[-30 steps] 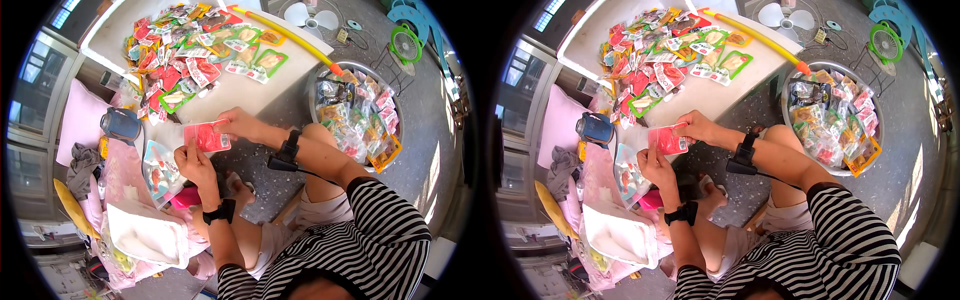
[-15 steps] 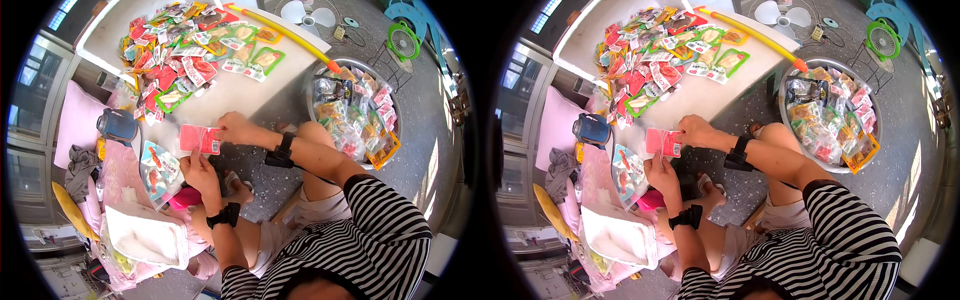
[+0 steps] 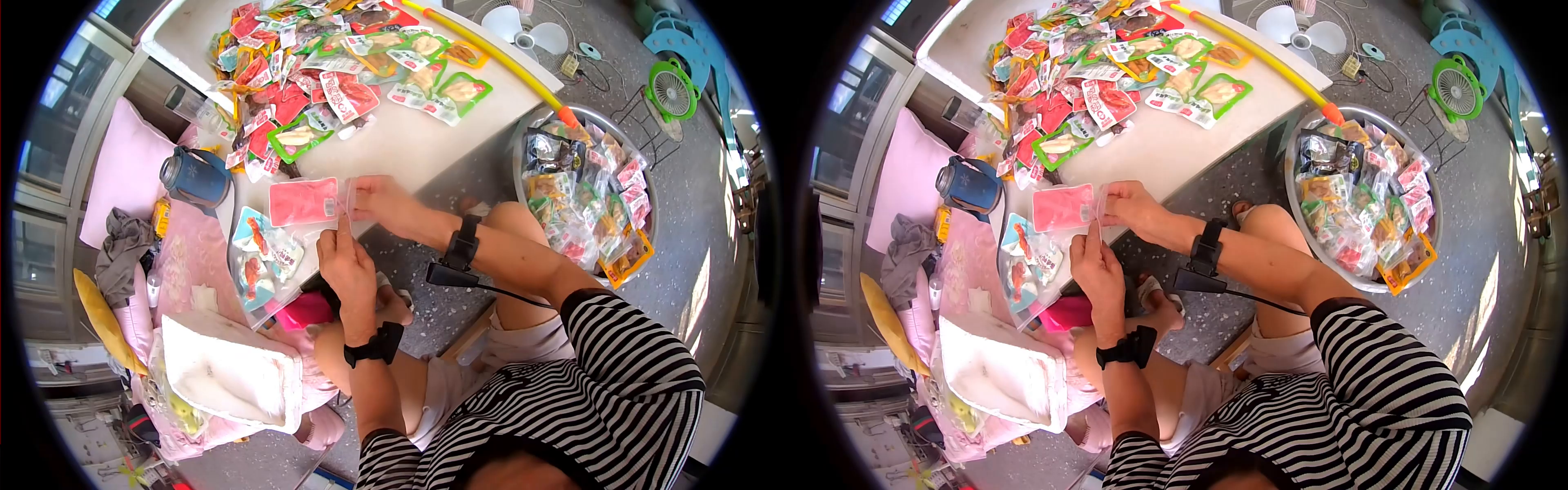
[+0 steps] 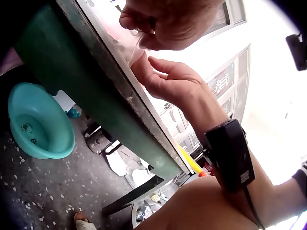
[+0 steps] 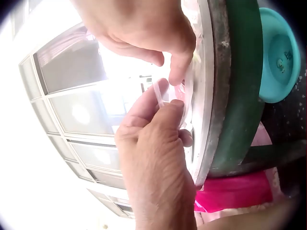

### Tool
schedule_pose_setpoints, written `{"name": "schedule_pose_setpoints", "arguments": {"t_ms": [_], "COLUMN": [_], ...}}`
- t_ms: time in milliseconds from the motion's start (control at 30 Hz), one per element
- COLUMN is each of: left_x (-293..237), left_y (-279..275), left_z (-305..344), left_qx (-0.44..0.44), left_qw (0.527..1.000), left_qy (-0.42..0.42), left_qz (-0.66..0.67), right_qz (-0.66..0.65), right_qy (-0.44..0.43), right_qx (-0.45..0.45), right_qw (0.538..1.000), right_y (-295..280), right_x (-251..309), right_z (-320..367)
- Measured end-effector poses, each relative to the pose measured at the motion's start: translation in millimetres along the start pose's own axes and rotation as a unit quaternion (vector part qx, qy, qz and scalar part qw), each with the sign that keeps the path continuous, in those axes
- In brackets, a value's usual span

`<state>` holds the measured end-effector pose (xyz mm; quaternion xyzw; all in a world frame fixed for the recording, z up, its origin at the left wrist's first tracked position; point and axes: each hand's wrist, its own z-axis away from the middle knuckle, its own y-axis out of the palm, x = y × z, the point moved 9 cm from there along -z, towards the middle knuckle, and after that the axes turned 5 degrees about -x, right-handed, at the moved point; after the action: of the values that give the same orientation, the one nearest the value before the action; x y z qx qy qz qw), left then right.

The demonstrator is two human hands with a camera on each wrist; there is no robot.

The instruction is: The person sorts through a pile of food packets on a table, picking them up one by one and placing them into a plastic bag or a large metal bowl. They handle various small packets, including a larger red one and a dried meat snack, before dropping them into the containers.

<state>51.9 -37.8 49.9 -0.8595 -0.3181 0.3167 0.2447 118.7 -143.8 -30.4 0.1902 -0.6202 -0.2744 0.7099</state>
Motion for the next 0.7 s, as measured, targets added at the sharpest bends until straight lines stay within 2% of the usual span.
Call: {"name": "schedule_pose_setpoints", "arguments": {"t_ms": [33, 67, 133, 233, 333, 433, 533, 700], "left_x": [2.7, 7.2, 14.8, 15.2, 17.5, 23.0, 25.9, 24.3], "left_y": [-1.7, -2.6, -6.6, -10.2, -7.5, -4.9, -5.4, -13.2], "left_z": [0.1, 0.5, 1.5, 2.9, 4.7, 7.2, 5.8, 1.4], "left_qx": [-0.01, -0.007, 0.0, 0.005, 0.026, 0.031, 0.025, 0.0], "left_qw": [1.0, 0.999, 0.997, 0.996, 0.995, 0.995, 0.995, 0.995], "left_qy": [-0.01, -0.03, -0.068, -0.079, -0.092, -0.087, -0.088, -0.092], "left_qz": [-0.011, -0.018, -0.029, -0.026, -0.035, -0.043, -0.04, -0.033], "right_qz": [-0.02, 0.086, 0.293, 0.28, 0.323, 0.186, 0.078, 0.129], "right_qy": [0.009, 0.022, 0.048, -0.151, -0.161, -0.115, -0.072, -0.175], "right_qx": [0.027, 0.02, 0.003, -0.116, -0.168, -0.168, -0.109, -0.178], "right_qw": [0.999, 0.996, 0.955, 0.941, 0.918, 0.961, 0.988, 0.96], "right_y": [7.0, 0.5, -10.1, -38.0, -57.8, -62.9, -64.8, -74.7], "right_x": [0.5, 3.6, 38.9, 96.1, 116.0, 105.2, 89.1, 115.9], "right_z": [2.2, 2.8, 8.7, -16.8, -46.4, -70.1, -87.0, -58.8]}}
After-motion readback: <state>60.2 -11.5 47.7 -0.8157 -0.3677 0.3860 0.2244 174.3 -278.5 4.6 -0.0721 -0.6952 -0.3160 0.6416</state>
